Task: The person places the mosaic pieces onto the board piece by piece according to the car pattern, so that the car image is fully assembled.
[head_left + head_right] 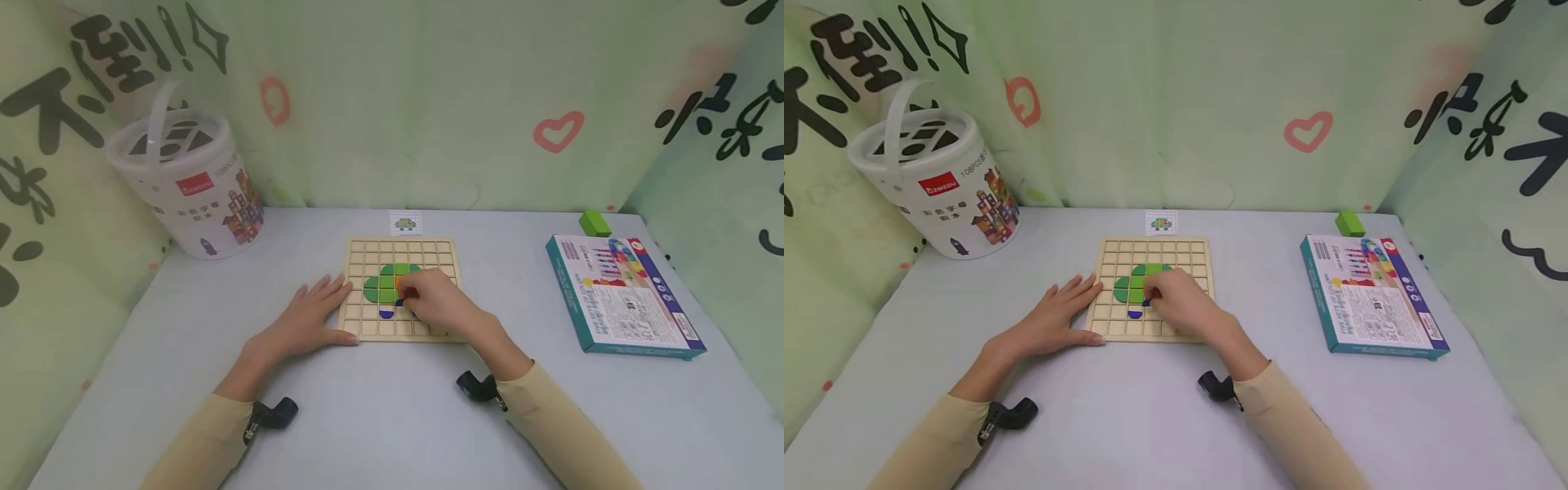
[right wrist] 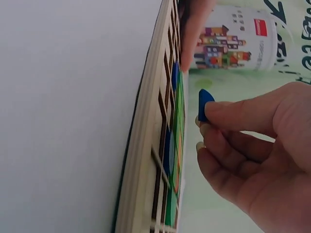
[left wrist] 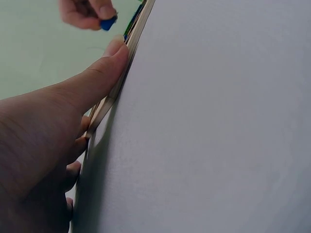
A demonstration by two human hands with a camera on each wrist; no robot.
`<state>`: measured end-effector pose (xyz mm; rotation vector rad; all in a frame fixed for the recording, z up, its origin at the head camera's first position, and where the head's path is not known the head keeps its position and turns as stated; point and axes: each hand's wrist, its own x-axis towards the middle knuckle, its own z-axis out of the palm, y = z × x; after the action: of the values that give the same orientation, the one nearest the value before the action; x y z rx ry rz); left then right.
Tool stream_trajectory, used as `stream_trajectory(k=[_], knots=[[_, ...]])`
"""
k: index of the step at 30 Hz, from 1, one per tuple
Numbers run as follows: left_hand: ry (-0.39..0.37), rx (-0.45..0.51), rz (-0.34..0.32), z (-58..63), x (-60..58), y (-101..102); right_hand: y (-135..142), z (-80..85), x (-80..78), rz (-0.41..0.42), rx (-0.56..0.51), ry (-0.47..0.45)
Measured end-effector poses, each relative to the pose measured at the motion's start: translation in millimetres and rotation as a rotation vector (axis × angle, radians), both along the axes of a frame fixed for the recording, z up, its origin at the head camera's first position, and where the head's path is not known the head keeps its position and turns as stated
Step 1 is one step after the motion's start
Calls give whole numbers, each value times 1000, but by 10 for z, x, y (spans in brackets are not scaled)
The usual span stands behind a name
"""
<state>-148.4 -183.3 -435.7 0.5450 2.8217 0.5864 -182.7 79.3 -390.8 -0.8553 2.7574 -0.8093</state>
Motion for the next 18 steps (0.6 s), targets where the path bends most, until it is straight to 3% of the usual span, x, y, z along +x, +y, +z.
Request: stream_trajectory(k=[6, 18], knots=[[-9, 11, -10, 6, 6, 6, -227, -43, 2, -11, 11, 7], [5, -12, -16, -14, -5, -5, -360, -103, 18, -34, 64, 4]])
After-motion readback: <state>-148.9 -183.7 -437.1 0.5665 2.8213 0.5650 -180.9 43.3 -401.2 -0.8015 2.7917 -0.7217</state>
